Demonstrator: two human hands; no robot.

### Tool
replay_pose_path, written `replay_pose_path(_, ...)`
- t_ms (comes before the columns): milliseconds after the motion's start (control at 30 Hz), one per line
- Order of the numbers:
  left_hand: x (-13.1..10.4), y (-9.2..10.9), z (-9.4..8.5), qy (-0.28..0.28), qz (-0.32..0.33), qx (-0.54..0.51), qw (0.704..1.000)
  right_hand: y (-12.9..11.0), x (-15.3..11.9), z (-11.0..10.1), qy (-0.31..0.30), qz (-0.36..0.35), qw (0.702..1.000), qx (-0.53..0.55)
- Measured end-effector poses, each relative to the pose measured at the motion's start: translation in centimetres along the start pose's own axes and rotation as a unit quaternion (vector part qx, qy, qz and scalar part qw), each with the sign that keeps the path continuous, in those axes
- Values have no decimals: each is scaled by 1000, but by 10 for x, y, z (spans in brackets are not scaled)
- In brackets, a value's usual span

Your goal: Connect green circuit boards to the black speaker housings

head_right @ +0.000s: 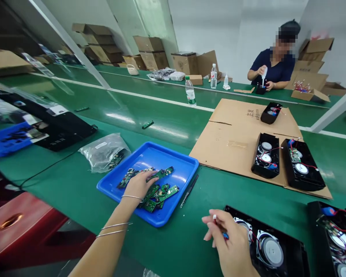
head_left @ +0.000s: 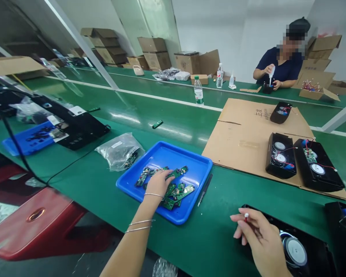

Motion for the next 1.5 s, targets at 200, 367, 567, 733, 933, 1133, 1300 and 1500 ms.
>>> replay_pose_path(200,-12,-9,-9,91,-45,-28,994,-1,9,-19,8,-72,993,-97)
replay_pose_path(367,-19,-18,-16,112,-101,-111,982,13,7,-25,18,-27,987,-156)
replay_pose_path(567,-25,-23,-17,80,-168,-296,937,5,7,-18,-35,-81,977,-195)
replay_pose_path(733,-45,-6,-2,-23,-207,-440,874,-3,7,-15,-25,-78,977,-196)
replay_pose_path(933,-103,39,49,-196,-254,-503,802,-16,7,3,-19,-126,970,-207)
replay_pose_path(1133,-150,85,82,-340,-236,-538,735,-14,4,11,29,-154,951,-268)
replay_pose_path(1300,-159,92,81,-346,-184,-534,749,-13,-2,8,25,-159,944,-287)
replay_pose_path(1500,-158,88,66,-305,-9,-457,835,-17,-6,7,12,-211,924,-319)
Point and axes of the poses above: each hand's wrist, its own x-axis towards the middle knuckle, its own z-axis out of the palm, y = z × x, the point moved 5 cm from there along x, towards the middle knuckle, and after that the axes turned 3 degrees about -z, right-handed, at the moved point
